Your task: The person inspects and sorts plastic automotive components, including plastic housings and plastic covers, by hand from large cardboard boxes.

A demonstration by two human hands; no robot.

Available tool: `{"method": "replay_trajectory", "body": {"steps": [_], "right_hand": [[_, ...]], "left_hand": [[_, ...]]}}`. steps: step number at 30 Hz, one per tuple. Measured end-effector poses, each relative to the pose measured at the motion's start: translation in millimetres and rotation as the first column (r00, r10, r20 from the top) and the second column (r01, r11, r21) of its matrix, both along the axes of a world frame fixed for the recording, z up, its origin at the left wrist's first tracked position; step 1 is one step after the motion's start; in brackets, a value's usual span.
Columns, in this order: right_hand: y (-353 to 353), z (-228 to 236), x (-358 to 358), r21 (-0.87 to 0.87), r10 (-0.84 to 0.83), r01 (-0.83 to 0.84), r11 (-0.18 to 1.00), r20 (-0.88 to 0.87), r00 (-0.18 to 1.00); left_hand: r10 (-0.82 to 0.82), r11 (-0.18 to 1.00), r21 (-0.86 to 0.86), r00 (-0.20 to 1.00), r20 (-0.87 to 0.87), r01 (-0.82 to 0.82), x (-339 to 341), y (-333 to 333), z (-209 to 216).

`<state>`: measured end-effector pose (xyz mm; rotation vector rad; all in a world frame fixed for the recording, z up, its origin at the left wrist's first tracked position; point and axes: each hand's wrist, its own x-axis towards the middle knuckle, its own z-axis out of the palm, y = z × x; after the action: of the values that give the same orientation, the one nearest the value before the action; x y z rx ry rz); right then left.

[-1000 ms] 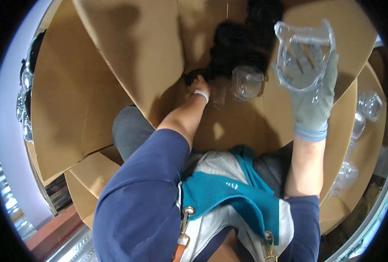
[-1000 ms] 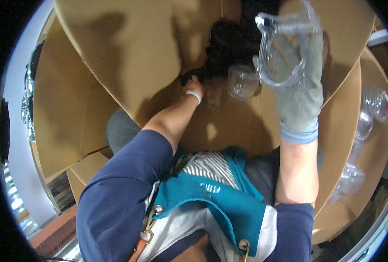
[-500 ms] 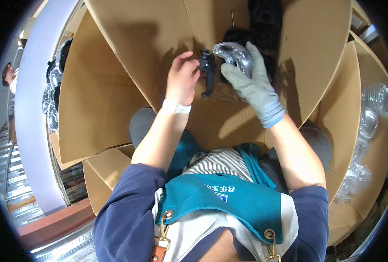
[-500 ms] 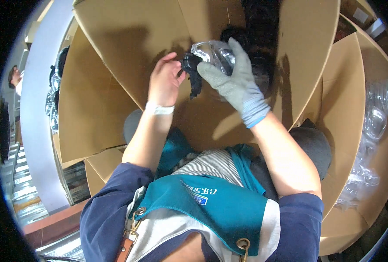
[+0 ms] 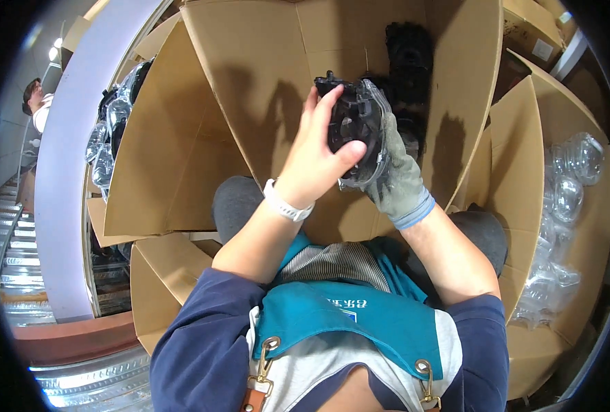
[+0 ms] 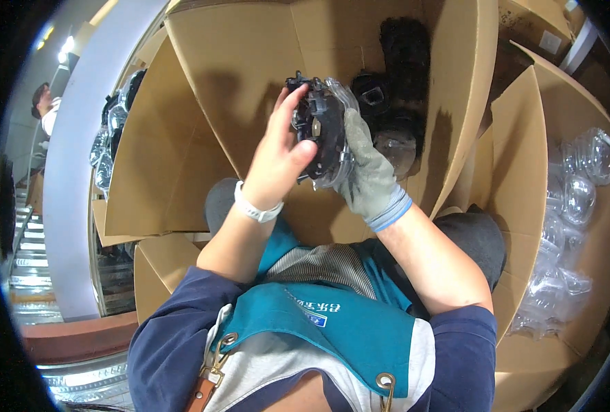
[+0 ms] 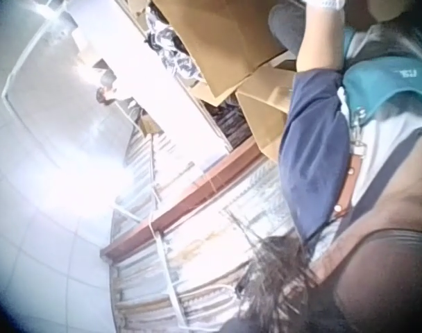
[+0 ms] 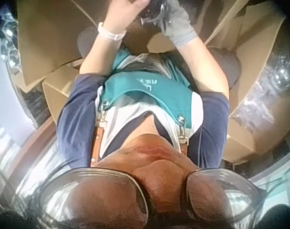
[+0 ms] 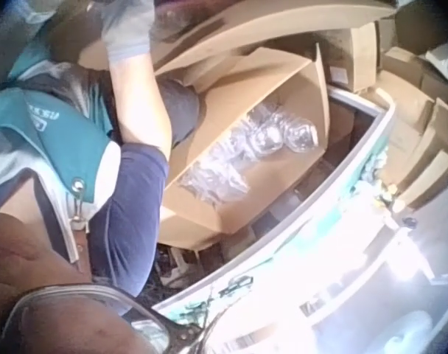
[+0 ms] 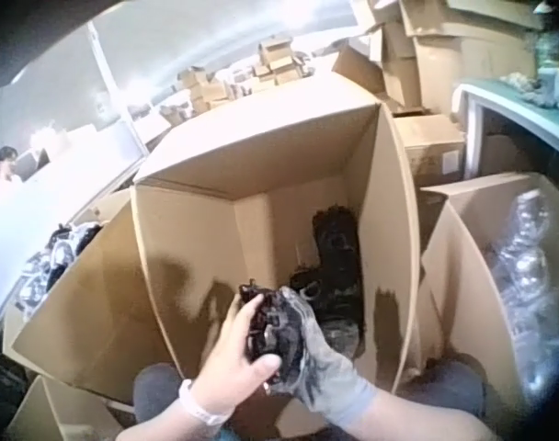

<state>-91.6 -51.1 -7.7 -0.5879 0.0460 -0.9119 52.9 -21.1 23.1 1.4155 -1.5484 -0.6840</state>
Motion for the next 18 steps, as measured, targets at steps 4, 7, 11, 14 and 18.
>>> {"method": "replay_trajectory", "body": {"steps": [4,7,11,14,18], "right_hand": [[3.4,-7.8,1.9,0.148,-0.148,0.156,0.977,-0.061,0.987],[4.9,-3.3,-0.1,0.094,-0.196,0.211,0.973,-0.153,0.969],[8.0,4.8,3.0,-0.128,-0.457,0.439,0.889,-0.222,0.861],[-2.3,-1.1,-2.3,-0.601,-0.744,0.525,0.603,-0.186,0.642],[-0.4,6.6,-8.9,-0.534,-0.533,0.344,0.772,-0.249,0.808]], "left_hand": [[0.04,0.996,-0.091,0.986,0.161,-0.026,-27.8,-1.0,-2.5],[0.002,1.0,-0.011,0.98,-0.197,-0.004,-24.0,-8.2,-13.4],[-0.011,0.999,0.039,0.864,-0.503,0.035,-20.1,-5.6,-13.6],[0.04,0.993,0.112,0.791,-0.611,0.036,-24.5,-4.3,2.6],[0.044,0.99,0.116,0.602,-0.797,0.082,-36.5,0.1,1.3]]}}
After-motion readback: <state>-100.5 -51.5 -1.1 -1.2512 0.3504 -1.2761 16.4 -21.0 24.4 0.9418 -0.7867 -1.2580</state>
